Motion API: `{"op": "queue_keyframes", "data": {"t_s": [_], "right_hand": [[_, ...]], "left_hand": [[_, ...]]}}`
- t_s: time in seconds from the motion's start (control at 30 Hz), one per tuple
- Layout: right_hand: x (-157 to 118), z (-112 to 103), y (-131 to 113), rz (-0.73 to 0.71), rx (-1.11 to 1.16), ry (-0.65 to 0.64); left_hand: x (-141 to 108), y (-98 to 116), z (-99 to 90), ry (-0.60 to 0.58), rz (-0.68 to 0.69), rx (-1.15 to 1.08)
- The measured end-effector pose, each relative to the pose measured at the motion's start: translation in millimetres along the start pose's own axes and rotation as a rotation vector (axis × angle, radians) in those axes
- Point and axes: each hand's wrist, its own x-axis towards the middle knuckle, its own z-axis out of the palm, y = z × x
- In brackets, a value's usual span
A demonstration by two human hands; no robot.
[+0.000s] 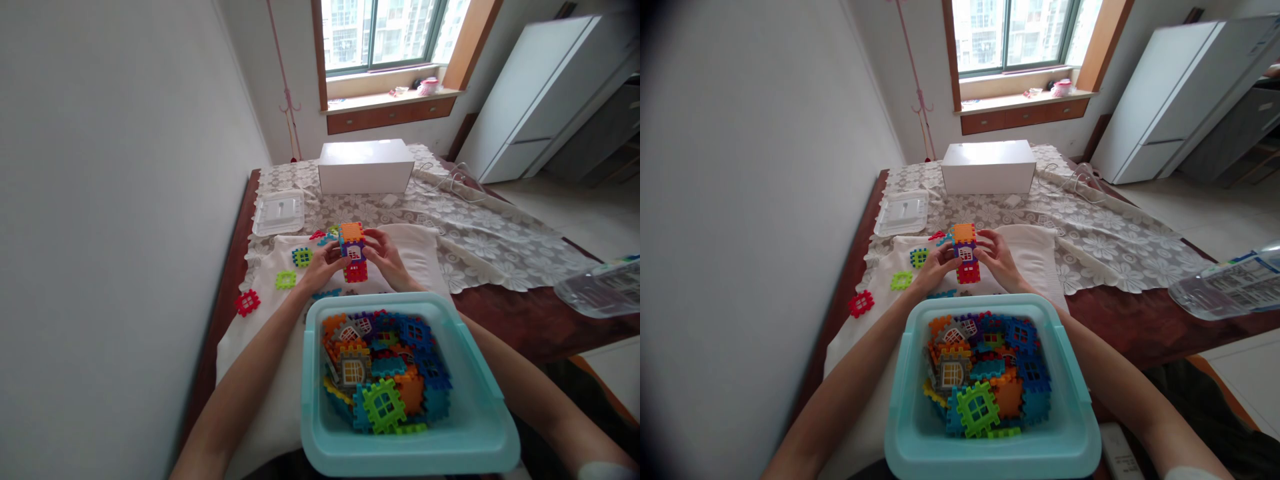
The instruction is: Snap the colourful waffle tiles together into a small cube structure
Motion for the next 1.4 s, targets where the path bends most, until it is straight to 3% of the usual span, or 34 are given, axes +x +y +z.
{"op": "queue_keyframes", "data": {"t_s": [0.1, 0.67, 1.03, 1.23, 1.4], "right_hand": [[1.7, -1.2, 0.1, 0.126, 0.093, -0.087], [1.1, -1.4, -13.3, 0.292, 0.204, 0.001], [-0.7, -2.5, -13.3, 0.232, 0.147, -0.015], [3.9, -11.7, -9.0, 0.208, 0.099, -0.213], [5.3, -14.5, -5.4, 0.223, 0.099, -0.193]], "left_hand": [[0.6, -0.9, -0.4, -0.022, 0.008, 0.003], [0.1, -3.6, -1.4, -0.065, 0.085, 0.073], [1.4, -7.7, -4.9, -0.073, 0.098, 0.115], [1.5, -9.5, -7.0, -0.055, 0.099, 0.135], [0.1, -12.2, -5.6, -0.006, 0.135, 0.136]]}}
